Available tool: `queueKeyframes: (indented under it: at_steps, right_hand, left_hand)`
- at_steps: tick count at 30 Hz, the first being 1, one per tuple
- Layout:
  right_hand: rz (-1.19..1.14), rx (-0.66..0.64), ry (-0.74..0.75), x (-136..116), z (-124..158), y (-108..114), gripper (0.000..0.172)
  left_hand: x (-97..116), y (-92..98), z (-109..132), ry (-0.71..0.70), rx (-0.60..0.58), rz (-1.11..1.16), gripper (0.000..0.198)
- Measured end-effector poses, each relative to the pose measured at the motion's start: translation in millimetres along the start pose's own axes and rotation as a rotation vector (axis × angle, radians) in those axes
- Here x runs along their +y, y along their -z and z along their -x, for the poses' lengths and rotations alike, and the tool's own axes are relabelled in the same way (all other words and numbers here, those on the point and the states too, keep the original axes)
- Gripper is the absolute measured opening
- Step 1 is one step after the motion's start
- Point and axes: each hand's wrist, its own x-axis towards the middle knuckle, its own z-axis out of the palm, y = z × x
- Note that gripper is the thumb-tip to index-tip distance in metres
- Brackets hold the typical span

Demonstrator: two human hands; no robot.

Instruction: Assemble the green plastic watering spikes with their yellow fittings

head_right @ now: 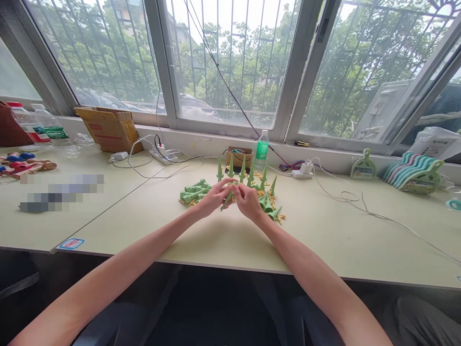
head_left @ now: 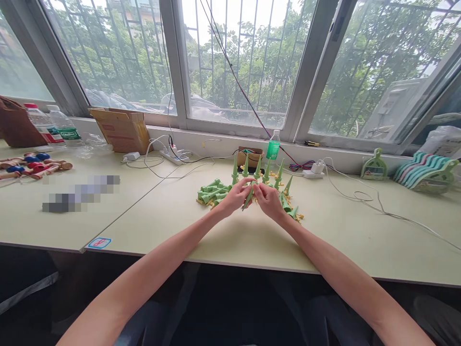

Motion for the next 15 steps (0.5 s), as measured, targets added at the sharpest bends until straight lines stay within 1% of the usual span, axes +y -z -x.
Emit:
queueKeyframes:
  at_steps: [3, 7, 15]
  right_hand:
    - [-0.032, -0.006, -0.018, 1, 0, -2, 0.049]
    - [-0.143, -0.050, -0.076, 2, 3, -6, 0.047]
    - [-0.326, -0.096, -0.179, -2, 7, -12, 0.046]
  left_hand:
    - [-1, -0.9, 0, -0.064, 0.047, -0.062, 0.039]
    - [-4, -0.3, -1, -0.133, 0.092, -0.138, 0.036]
    - [-9, -0.2, 1, -0.155, 0.089, -0.196, 0.029]
